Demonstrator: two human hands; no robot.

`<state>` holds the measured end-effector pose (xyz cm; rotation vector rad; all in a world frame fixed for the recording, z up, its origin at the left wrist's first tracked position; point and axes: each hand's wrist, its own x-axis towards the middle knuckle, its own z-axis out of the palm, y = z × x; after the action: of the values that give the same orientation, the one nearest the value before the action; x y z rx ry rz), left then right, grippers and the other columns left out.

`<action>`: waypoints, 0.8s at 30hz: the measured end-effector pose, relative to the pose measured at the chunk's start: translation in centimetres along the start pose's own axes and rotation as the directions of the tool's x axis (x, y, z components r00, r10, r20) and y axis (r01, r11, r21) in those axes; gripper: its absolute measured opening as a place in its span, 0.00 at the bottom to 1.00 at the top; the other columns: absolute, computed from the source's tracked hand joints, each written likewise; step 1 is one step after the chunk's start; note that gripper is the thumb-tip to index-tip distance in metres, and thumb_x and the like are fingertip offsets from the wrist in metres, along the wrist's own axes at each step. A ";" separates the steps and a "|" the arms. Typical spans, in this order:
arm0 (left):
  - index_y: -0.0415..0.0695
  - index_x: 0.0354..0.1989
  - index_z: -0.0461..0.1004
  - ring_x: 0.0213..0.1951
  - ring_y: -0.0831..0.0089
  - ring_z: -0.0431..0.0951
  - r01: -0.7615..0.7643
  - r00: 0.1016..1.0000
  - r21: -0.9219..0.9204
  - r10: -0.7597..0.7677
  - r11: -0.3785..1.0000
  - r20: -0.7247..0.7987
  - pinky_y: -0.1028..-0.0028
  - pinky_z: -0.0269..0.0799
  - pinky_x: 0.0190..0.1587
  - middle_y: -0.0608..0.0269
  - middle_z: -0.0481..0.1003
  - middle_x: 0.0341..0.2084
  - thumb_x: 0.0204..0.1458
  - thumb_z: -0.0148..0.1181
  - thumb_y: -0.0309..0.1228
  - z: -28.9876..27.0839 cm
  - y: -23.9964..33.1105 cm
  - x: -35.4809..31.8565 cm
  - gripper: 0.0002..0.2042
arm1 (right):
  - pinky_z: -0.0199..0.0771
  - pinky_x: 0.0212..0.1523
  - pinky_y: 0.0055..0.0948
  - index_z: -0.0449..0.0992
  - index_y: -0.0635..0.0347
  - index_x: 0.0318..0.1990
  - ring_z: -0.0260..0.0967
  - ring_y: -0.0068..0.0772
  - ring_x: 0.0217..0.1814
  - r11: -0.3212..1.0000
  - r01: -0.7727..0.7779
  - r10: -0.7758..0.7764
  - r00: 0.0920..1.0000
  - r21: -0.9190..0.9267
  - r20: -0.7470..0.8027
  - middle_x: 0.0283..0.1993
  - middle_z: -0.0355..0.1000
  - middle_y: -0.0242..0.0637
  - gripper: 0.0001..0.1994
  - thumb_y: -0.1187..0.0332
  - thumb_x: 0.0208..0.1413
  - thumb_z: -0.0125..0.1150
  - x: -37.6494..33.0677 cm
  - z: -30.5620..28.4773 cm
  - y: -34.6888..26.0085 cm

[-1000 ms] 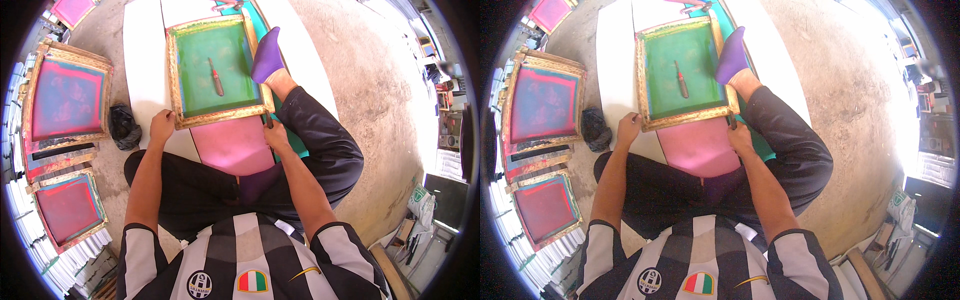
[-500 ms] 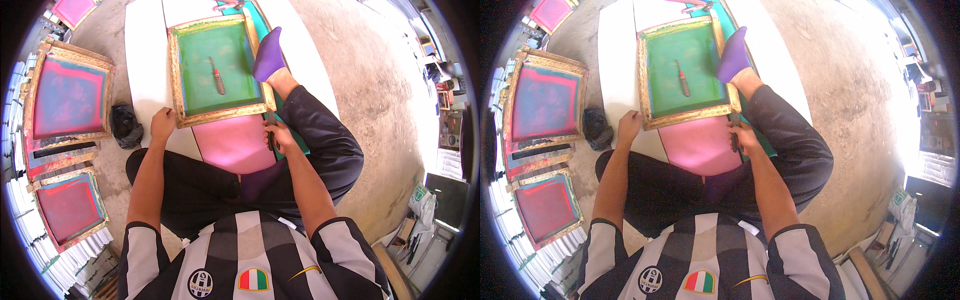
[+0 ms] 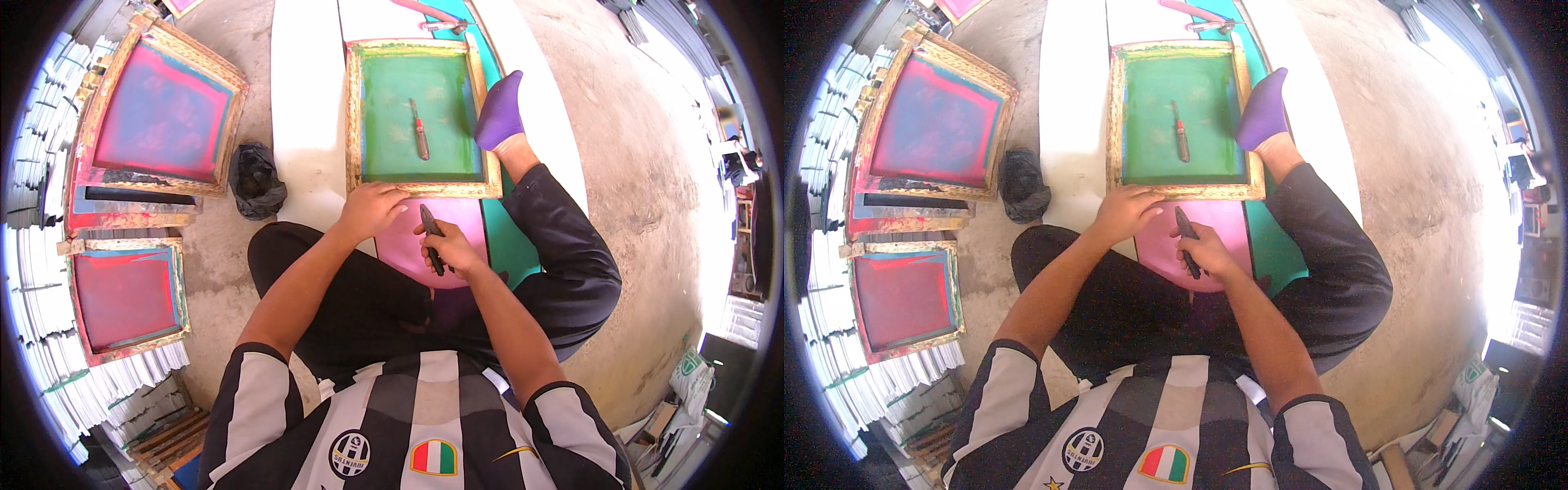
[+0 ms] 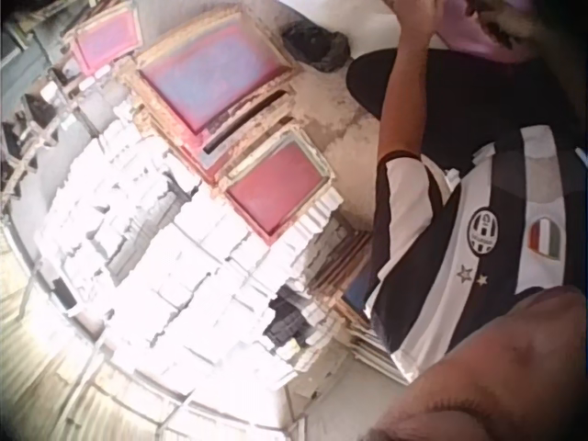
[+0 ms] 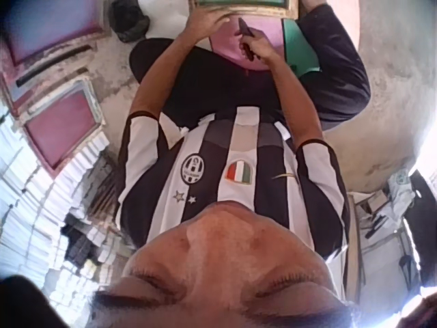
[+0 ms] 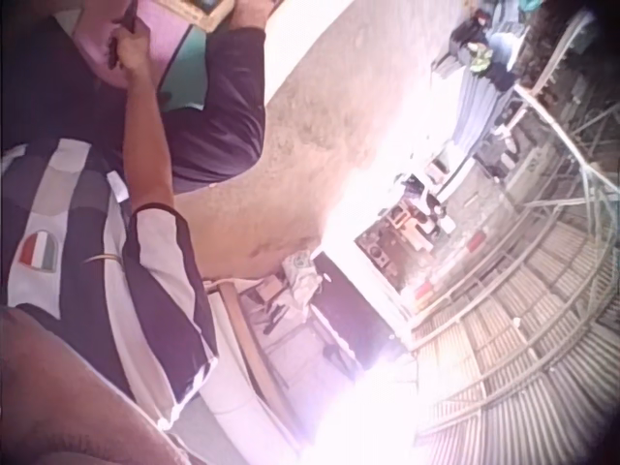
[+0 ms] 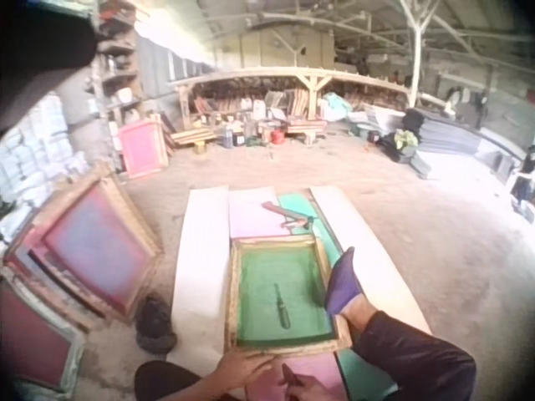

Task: The person sits on the floor and uses a screwdriver to scrape and adjust the edges of a green screen-printing frame. They then gather debris from the work surface into a black plastic bag and use pliers to pull or adjust material along the frame edge.

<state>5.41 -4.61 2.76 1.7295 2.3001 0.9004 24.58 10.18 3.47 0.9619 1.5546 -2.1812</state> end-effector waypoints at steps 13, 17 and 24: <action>0.44 0.34 0.83 0.41 0.53 0.82 0.046 0.987 -0.022 -0.043 0.999 0.156 0.56 0.77 0.43 0.57 0.82 0.34 0.53 0.65 0.32 -1.0 -0.7 -0.1 0.06 | 0.74 0.24 0.31 0.74 0.66 0.55 0.73 0.29 0.24 0.998 -0.023 0.027 0.997 -0.050 0.071 0.28 0.74 0.37 0.15 0.74 0.62 0.56 2.0 2.3 -0.8; 0.45 0.34 0.83 0.39 0.53 0.82 0.034 0.992 0.017 -0.035 0.999 0.124 0.55 0.77 0.42 0.56 0.81 0.32 0.52 0.65 0.33 -0.6 -1.7 -0.4 0.06 | 0.77 0.26 0.33 0.71 0.67 0.60 0.76 0.33 0.26 0.999 -0.023 0.028 0.991 -0.043 0.132 0.32 0.75 0.42 0.20 0.69 0.63 0.59 2.9 2.2 -0.7; 0.46 0.33 0.85 0.37 0.50 0.83 0.288 0.952 0.101 -0.296 0.952 0.074 0.53 0.78 0.41 0.53 0.83 0.34 0.55 0.64 0.35 -1.0 -2.9 -0.3 0.07 | 0.79 0.31 0.39 0.71 0.65 0.61 0.79 0.35 0.37 0.992 -0.084 0.083 0.996 -0.089 -0.016 0.42 0.78 0.45 0.22 0.62 0.66 0.60 1.8 0.9 -0.6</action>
<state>2.61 -5.72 2.00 1.3725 2.4817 0.6616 22.64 9.80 2.89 0.9956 1.5739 -2.0345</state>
